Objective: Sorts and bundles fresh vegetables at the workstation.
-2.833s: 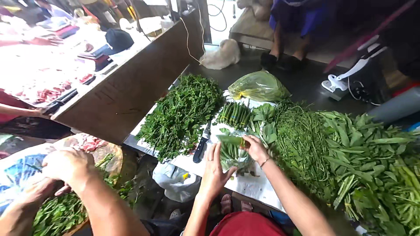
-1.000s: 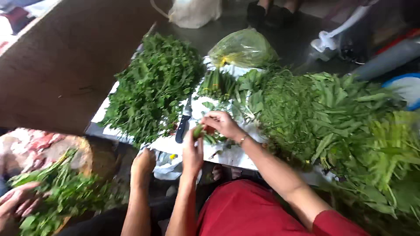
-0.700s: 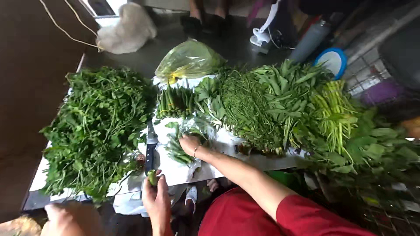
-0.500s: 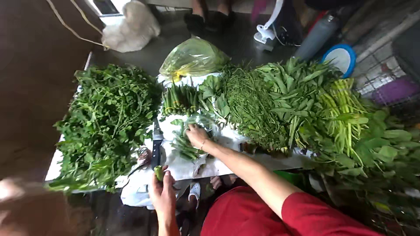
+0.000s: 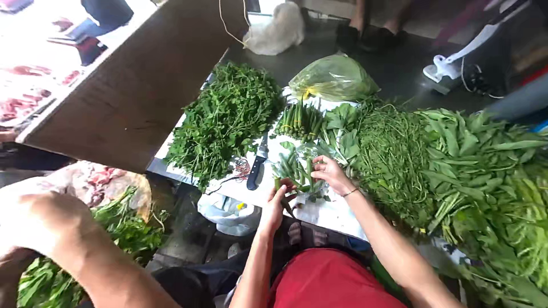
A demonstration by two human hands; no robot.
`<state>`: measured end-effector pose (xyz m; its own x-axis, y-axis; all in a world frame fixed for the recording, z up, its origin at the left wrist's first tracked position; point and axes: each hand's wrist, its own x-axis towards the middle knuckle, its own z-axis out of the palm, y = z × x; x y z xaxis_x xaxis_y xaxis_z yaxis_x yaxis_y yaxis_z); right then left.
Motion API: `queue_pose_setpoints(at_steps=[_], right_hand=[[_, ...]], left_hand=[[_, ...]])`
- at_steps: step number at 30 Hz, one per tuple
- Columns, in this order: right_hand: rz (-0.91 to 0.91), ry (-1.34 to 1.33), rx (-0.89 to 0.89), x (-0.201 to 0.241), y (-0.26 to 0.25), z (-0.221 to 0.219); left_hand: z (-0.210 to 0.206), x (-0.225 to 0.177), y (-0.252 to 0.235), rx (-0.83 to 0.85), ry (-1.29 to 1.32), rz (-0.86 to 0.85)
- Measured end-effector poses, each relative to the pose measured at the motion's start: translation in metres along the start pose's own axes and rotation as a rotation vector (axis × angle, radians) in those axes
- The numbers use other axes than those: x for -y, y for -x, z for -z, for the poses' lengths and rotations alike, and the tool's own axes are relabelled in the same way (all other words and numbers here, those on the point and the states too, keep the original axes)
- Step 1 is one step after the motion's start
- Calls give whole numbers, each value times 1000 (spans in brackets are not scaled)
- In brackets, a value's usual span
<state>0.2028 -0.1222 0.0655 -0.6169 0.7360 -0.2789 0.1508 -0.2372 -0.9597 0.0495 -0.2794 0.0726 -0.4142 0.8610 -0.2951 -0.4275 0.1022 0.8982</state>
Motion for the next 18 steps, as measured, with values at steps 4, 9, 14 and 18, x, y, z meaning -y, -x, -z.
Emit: queue_pose_setpoints(at_steps=[4, 9, 14, 18], right_hand=[[178, 182, 81, 13, 29, -22], [261, 170, 52, 6, 40, -47], [332, 222, -4, -13, 43, -77], [361, 410, 189, -24, 48, -83]], left_hand=[[-16, 5, -3, 75, 105, 11], [-16, 14, 0, 98, 129, -13], [1, 22, 10, 14, 165, -47], [24, 35, 27, -101, 112, -57]])
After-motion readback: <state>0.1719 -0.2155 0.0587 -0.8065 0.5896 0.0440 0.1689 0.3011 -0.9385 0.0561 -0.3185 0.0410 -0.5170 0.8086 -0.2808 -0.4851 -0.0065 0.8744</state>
